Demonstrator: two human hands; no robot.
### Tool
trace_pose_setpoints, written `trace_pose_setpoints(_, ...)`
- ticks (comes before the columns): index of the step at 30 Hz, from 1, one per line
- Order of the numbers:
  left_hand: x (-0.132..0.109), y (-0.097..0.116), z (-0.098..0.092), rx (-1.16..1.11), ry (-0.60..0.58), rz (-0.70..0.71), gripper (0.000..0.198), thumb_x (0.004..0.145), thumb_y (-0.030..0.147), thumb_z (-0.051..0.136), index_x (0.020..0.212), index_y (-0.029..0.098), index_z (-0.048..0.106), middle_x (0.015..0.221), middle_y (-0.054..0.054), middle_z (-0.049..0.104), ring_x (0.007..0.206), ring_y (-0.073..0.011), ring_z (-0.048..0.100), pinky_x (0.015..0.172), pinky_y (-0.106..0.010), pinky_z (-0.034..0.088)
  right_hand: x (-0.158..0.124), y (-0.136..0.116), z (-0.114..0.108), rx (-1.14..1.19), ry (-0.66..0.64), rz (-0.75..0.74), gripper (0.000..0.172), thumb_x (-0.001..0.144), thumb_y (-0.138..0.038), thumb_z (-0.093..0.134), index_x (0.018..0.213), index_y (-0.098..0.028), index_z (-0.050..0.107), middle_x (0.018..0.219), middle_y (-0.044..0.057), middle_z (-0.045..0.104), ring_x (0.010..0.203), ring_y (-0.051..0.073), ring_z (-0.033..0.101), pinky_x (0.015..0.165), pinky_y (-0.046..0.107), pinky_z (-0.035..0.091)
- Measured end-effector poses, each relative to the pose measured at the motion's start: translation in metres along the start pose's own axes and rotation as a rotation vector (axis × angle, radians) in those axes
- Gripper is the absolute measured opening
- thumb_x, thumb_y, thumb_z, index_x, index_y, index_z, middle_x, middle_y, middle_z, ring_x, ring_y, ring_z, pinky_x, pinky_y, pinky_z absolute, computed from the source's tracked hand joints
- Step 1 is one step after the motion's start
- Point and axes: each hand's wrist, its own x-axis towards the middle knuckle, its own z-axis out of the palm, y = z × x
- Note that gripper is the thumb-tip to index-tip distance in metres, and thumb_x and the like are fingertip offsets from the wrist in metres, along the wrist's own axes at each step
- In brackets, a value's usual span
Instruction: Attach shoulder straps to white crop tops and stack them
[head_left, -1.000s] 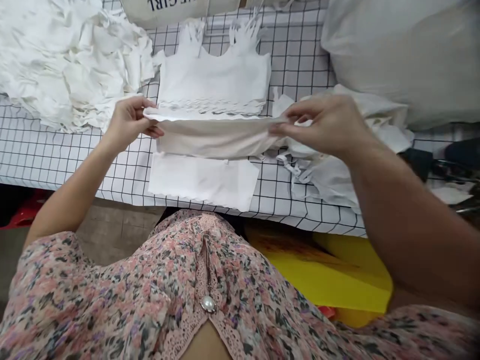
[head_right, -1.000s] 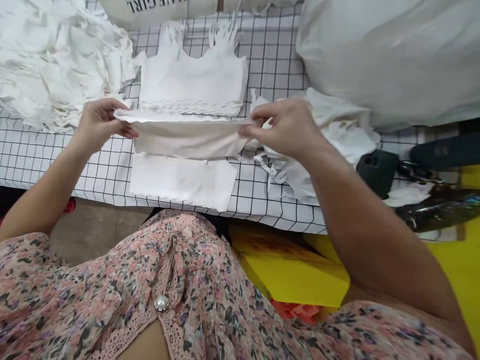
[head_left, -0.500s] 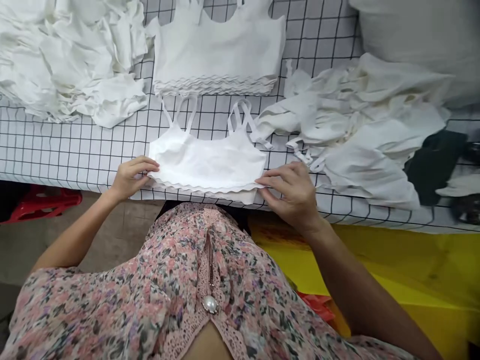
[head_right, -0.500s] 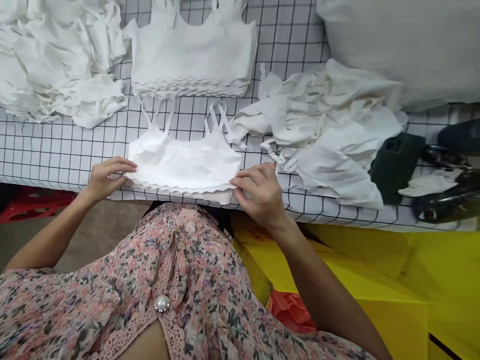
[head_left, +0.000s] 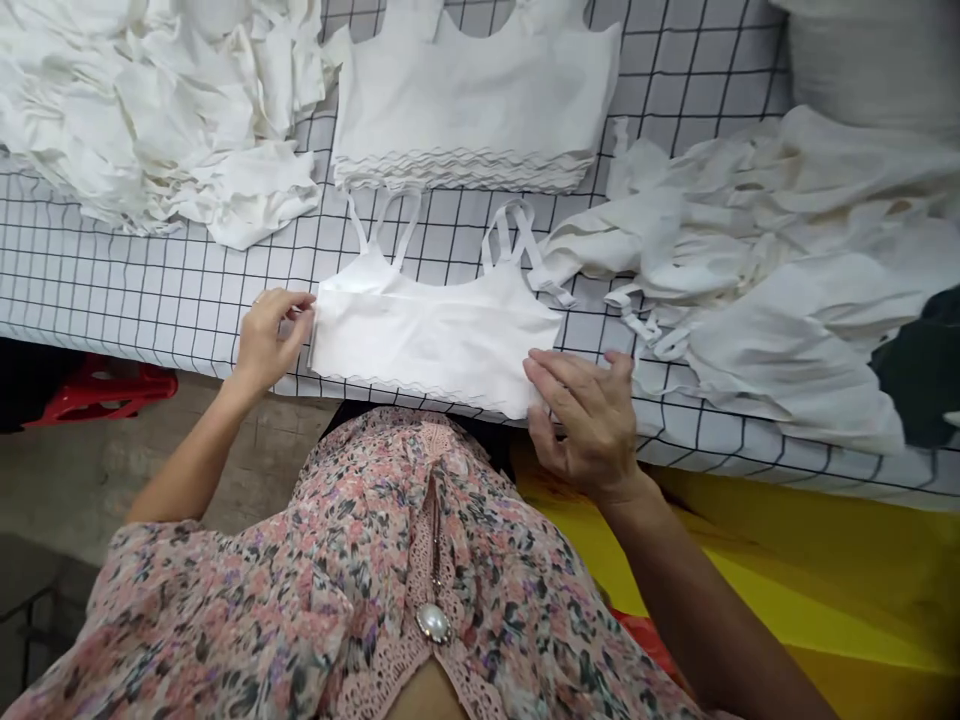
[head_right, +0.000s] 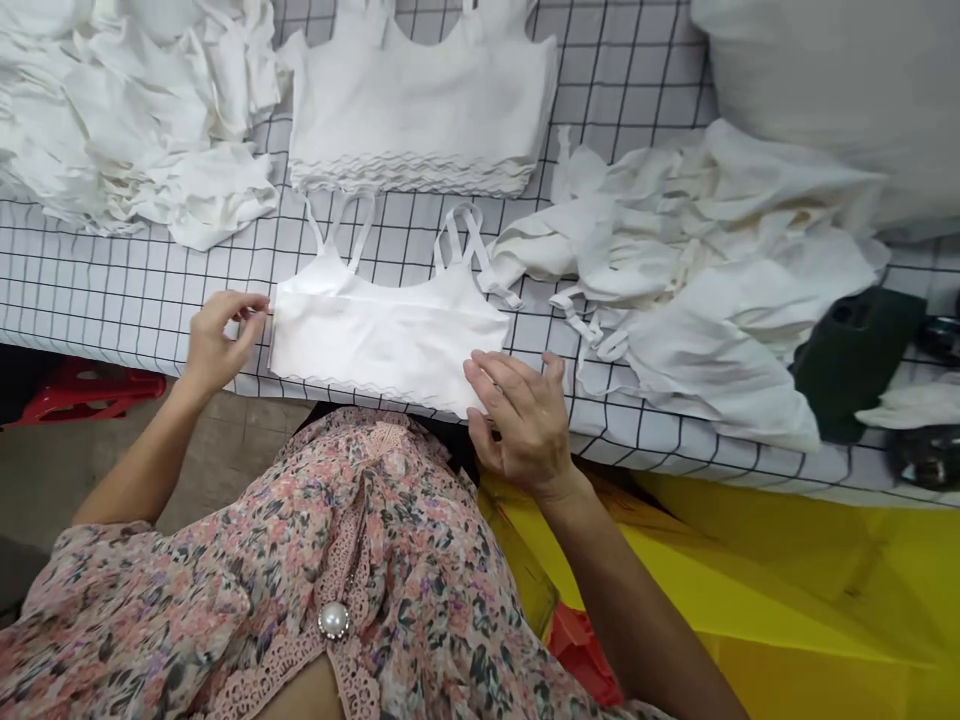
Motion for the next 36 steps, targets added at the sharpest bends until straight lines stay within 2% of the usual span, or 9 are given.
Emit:
trace_pose_setpoints(5,0.023,-0.002,0.031,-0.027,0.032,-0.269,0.021,0.081,0.029,0.085,0.095,0.021,0.073,0.082,-0.001,0.069,0.079,-0.0178,0.059,0.08,-0.034,0.05,0.006,-0.008,0.021,-0.048,-0.238,0.018,0.083,0.109,-0.038,0.046,0.177,-0.028,0.0,0.17,0.019,0.042,0.156,0.04,0.048,0.126,0.075,0.027)
trace_pose_setpoints(9,0.026,-0.006,0.036,-0.093,0.093,-0.33,0.013,0.085,0.023,0.08,0.083,0.021,0.067,0.079,0.0,0.067,0.077,-0.0177,0.058,0.078,-0.034,0.051,-0.005,-0.009,0.033,-0.046,-0.402,0.105,0.08,0.109,-0.048,0.04,0.177,-0.028,0.003,0.175,0.017,0.029,0.162,0.041,0.038,0.127,0.079,0.023)
trace_pose_setpoints(13,0.016,0.001,0.036,0.045,0.194,-0.204,0.009,0.091,0.022,0.074,0.092,0.022,0.066,0.101,-0.006,0.07,0.099,-0.0238,0.066,0.095,-0.044,0.056,-0.007,-0.01,0.027,-0.051,-0.403,0.081,0.077,0.109,-0.052,0.039,0.177,-0.023,0.014,0.174,0.021,0.033,0.161,0.043,0.038,0.123,0.08,0.027)
trace_pose_setpoints(15,0.005,0.012,0.043,0.099,0.12,-0.027,0.01,0.1,0.024,0.064,0.109,0.022,0.067,0.124,-0.011,0.069,0.125,-0.0278,0.064,0.111,-0.049,0.054,0.006,-0.006,0.019,-0.032,-0.316,0.021,0.072,0.11,-0.05,0.039,0.174,-0.021,0.023,0.169,0.023,0.044,0.156,0.044,0.047,0.119,0.078,0.033)
trace_pose_setpoints(18,-0.014,0.029,0.064,0.13,-0.122,0.159,0.037,0.11,0.029,0.048,0.145,0.02,0.057,0.159,-0.016,0.056,0.159,-0.0308,0.045,0.132,-0.054,0.039,0.054,0.009,0.013,0.011,-0.133,-0.005,0.051,0.109,-0.041,0.048,0.156,-0.023,0.054,0.14,0.018,0.072,0.131,0.038,0.068,0.113,0.066,0.046)
trace_pose_setpoints(21,-0.027,0.036,0.085,0.218,-0.187,0.162,0.067,0.111,0.041,0.049,0.17,0.019,0.028,0.178,-0.019,0.029,0.171,-0.0353,0.019,0.14,-0.06,0.023,0.133,0.025,0.03,0.032,-0.085,0.043,0.028,0.107,-0.039,0.051,0.118,-0.028,0.075,0.106,0.011,0.077,0.109,0.034,0.07,0.103,0.061,0.052)
trace_pose_setpoints(27,-0.035,0.038,0.097,0.26,-0.124,0.135,0.091,0.108,0.046,0.056,0.177,0.024,-0.001,0.182,-0.018,0.0,0.171,-0.0373,0.006,0.138,-0.066,0.025,0.283,0.021,0.132,0.049,-0.245,0.088,0.036,0.104,-0.046,0.055,0.087,-0.019,0.071,0.102,0.018,0.07,0.126,0.047,0.056,0.11,0.084,0.034)
trace_pose_setpoints(32,-0.037,0.044,0.097,0.26,-0.132,0.109,0.094,0.107,0.051,0.057,0.177,0.023,0.001,0.181,-0.019,-0.005,0.171,-0.038,0.005,0.137,-0.065,0.026,0.318,0.012,0.182,0.018,-0.369,0.186,0.031,0.097,-0.046,0.069,0.082,-0.019,0.066,0.104,0.019,0.07,0.135,0.05,0.047,0.116,0.093,0.012)
trace_pose_setpoints(36,-0.037,0.049,0.095,0.228,-0.146,0.083,0.09,0.107,0.049,0.059,0.177,0.024,0.009,0.182,-0.019,-0.006,0.171,-0.0392,0.006,0.138,-0.065,0.026,0.318,0.022,0.168,0.317,-0.248,0.286,0.027,0.094,-0.039,0.071,0.078,-0.024,0.056,0.088,0.012,0.069,0.124,0.039,0.056,0.119,0.082,0.03)
